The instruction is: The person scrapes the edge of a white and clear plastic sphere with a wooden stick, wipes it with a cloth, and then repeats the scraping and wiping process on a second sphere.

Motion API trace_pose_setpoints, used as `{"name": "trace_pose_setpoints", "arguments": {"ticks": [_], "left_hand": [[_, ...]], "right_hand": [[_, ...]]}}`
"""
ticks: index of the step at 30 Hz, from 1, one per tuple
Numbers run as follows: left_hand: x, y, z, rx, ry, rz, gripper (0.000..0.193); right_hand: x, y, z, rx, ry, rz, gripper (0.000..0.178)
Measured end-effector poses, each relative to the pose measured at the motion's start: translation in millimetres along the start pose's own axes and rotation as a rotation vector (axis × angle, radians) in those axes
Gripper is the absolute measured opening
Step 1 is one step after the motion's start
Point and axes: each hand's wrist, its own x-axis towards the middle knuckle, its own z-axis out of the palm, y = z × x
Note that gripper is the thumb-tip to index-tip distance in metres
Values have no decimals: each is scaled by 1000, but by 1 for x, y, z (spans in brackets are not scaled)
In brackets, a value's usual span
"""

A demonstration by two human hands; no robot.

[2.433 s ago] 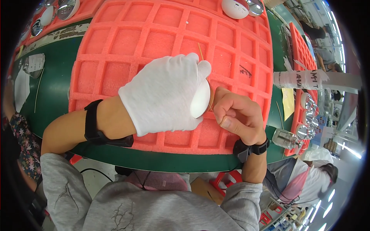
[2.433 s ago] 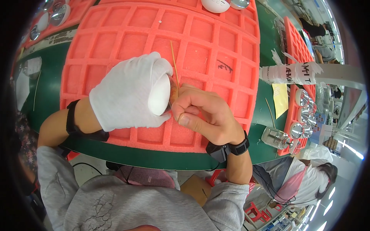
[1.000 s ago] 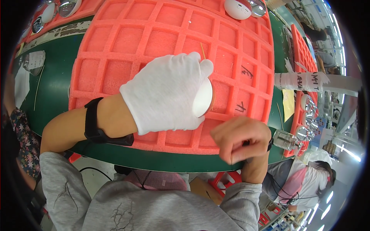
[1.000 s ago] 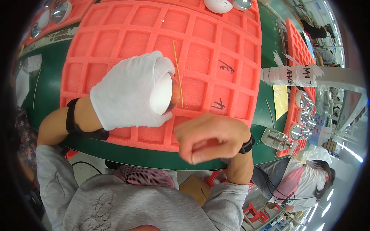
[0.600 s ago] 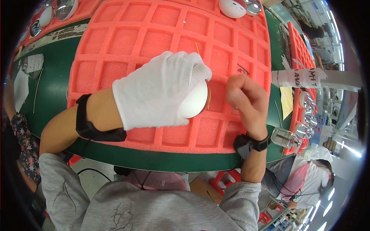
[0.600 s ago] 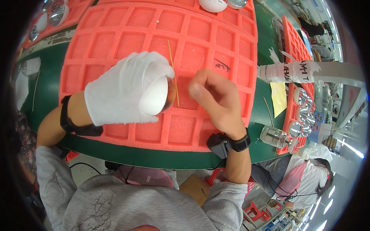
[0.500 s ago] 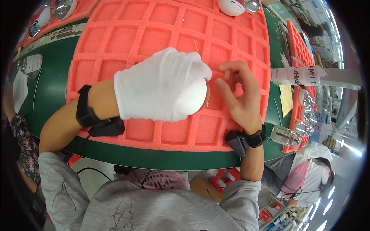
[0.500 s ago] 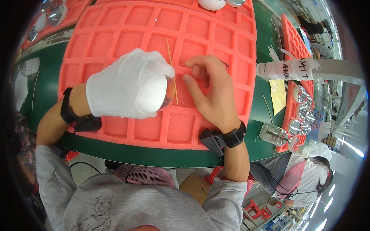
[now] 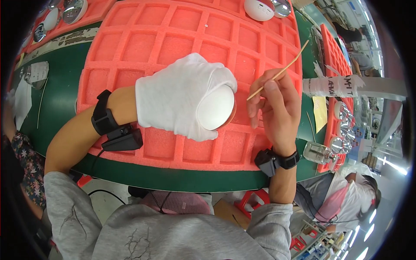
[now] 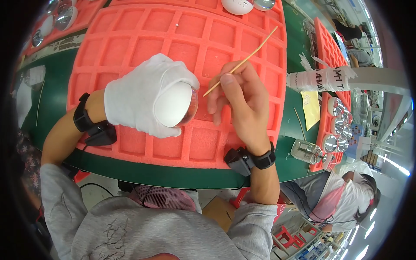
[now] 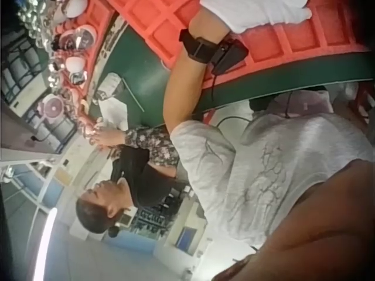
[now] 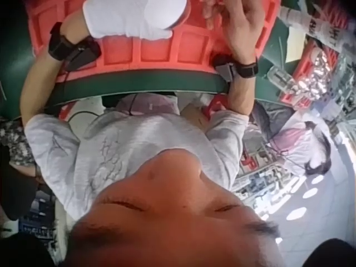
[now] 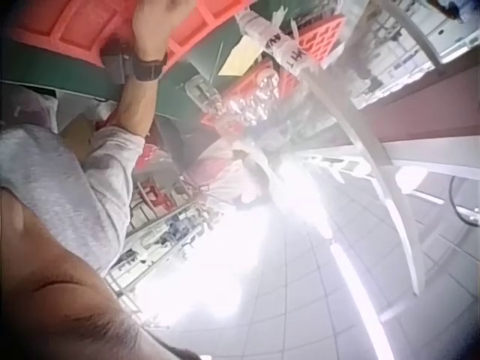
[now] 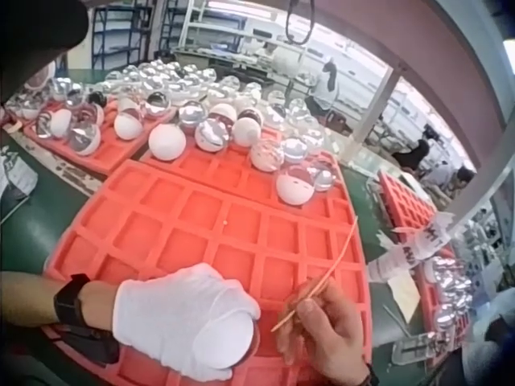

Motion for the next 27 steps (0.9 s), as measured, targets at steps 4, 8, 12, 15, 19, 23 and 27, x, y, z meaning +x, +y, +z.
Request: {"name": "trace_pose_setpoints", "arguments": {"ticks": [4,8,12,15,19,23,27], "left_hand": [[1,0,0,7,-32,-10,70],[1,1,-1,4,-28,-18,67],[3,0,0,73,59,66,58],[4,0,1,65,55,66,55],[3,0,1,73,61,82,53],[3,-2,3,67,54,93,53],[2,0,-1,24,-70,-31,63]], "right_hand": [[-3,8,16,86,-10,-141,12],[-3,13,17,29,-80,-231,11],[-7,14,17,-56,-108,-303,10],[-7,15,16,-138,-137,-326,9],[-4,24,16,-93,-197,-391,8],[-6,29,18,-59,-212,-407,8],[-10,27,18,-198,-215,-444,7]]}}
